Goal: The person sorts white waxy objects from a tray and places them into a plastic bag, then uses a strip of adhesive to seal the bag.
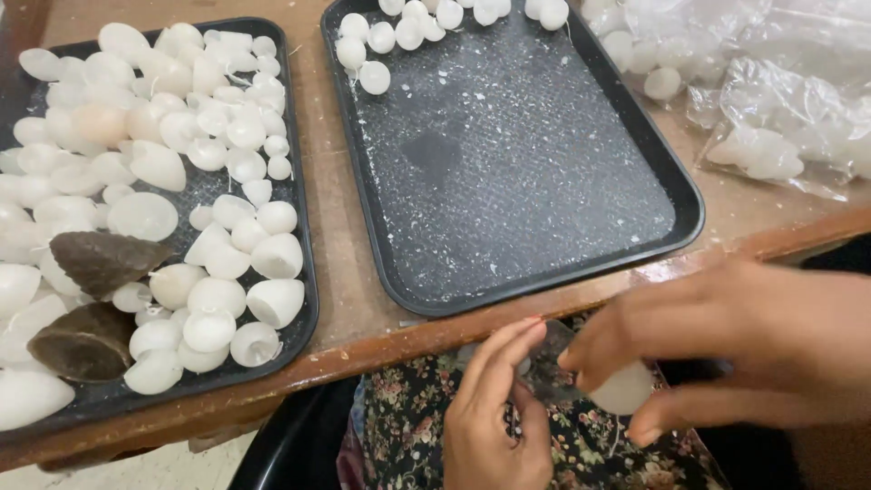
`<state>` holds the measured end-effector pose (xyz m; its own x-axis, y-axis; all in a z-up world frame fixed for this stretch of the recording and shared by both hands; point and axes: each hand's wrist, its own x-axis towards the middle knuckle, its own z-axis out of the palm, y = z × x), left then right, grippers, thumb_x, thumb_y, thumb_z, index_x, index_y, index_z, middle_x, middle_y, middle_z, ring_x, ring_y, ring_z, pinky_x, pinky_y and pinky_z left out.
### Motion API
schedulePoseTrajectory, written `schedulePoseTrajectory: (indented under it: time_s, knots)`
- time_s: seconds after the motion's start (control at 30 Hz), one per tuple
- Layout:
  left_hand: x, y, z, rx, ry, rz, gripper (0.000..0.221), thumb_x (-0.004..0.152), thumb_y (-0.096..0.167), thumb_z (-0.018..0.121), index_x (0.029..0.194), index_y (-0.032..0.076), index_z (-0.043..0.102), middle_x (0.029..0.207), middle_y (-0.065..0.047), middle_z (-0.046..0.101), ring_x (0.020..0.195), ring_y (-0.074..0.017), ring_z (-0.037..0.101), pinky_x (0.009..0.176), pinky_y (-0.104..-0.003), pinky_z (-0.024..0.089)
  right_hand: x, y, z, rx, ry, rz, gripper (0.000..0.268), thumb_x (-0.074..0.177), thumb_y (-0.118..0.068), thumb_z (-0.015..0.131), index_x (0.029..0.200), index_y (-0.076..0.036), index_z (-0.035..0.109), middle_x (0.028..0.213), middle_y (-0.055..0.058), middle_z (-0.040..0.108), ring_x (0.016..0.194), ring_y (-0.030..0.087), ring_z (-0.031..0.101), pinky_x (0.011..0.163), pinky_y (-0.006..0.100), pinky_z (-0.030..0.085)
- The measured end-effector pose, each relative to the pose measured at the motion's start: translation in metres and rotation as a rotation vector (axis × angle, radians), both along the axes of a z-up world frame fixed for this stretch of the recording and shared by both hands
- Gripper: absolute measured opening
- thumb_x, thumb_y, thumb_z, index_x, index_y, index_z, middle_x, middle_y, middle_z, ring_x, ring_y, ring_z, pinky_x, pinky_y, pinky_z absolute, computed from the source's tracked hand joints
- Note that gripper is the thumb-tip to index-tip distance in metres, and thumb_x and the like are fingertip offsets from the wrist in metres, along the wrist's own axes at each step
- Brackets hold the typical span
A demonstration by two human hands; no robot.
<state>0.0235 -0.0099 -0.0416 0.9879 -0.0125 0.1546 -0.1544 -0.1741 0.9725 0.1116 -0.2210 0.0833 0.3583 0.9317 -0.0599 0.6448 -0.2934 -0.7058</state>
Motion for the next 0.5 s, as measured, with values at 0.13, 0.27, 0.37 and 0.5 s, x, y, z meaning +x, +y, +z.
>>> schedulePoseTrajectory:
  time_s: [0.13, 0.27, 0.37, 0.5]
  knots:
    - [-0.008, -0.001, 0.005, 0.016, -0.076, -0.013, 0.060, 0.075, -0.017, 0.054, 0.130, 0.003, 0.067, 0.136, -0.014, 0.068, 0.128, -0.0288, 0.068, 0.098, -0.035, 0.056, -0.033, 0.002, -0.028, -0.223, -0.062, -0.210, 0.035, 0.096, -0.035, 0.072, 0.126, -0.018, 0.072, 0.139, 0.002, 0.069, 0.115, 0.022, 0.073, 0.085, 0.036, 0.062]
    - [-0.014, -0.001, 0.006, 0.030, -0.137, 0.036, 0.058, 0.076, -0.017, 0.054, 0.130, 0.002, 0.067, 0.137, -0.016, 0.068, 0.131, -0.0293, 0.068, 0.104, -0.037, 0.055, -0.050, -0.009, -0.024, -0.015, -0.308, -0.368, 0.030, 0.092, -0.027, 0.072, 0.120, -0.014, 0.074, 0.128, -0.001, 0.075, 0.109, 0.017, 0.074, 0.085, 0.030, 0.059]
    - [-0.018, 0.003, 0.005, 0.064, -0.132, 0.068, 0.056, 0.076, -0.016, 0.056, 0.128, 0.000, 0.067, 0.137, -0.016, 0.068, 0.130, -0.0293, 0.068, 0.104, -0.038, 0.054, -0.062, -0.026, -0.022, 0.076, -0.436, -0.553, 0.023, 0.092, -0.024, 0.070, 0.114, -0.018, 0.076, 0.117, -0.005, 0.079, 0.103, 0.013, 0.075, 0.085, 0.026, 0.058]
    - [-0.020, 0.009, 0.011, -0.045, -0.054, 0.043, 0.054, 0.076, -0.014, 0.053, 0.127, -0.002, 0.066, 0.138, -0.018, 0.065, 0.132, -0.0280, 0.066, 0.108, -0.037, 0.055, -0.075, -0.029, -0.040, -0.220, -0.184, -1.240, 0.032, 0.081, -0.032, 0.079, 0.111, -0.022, 0.083, 0.103, -0.002, 0.081, 0.091, 0.015, 0.078, 0.081, 0.030, 0.061]
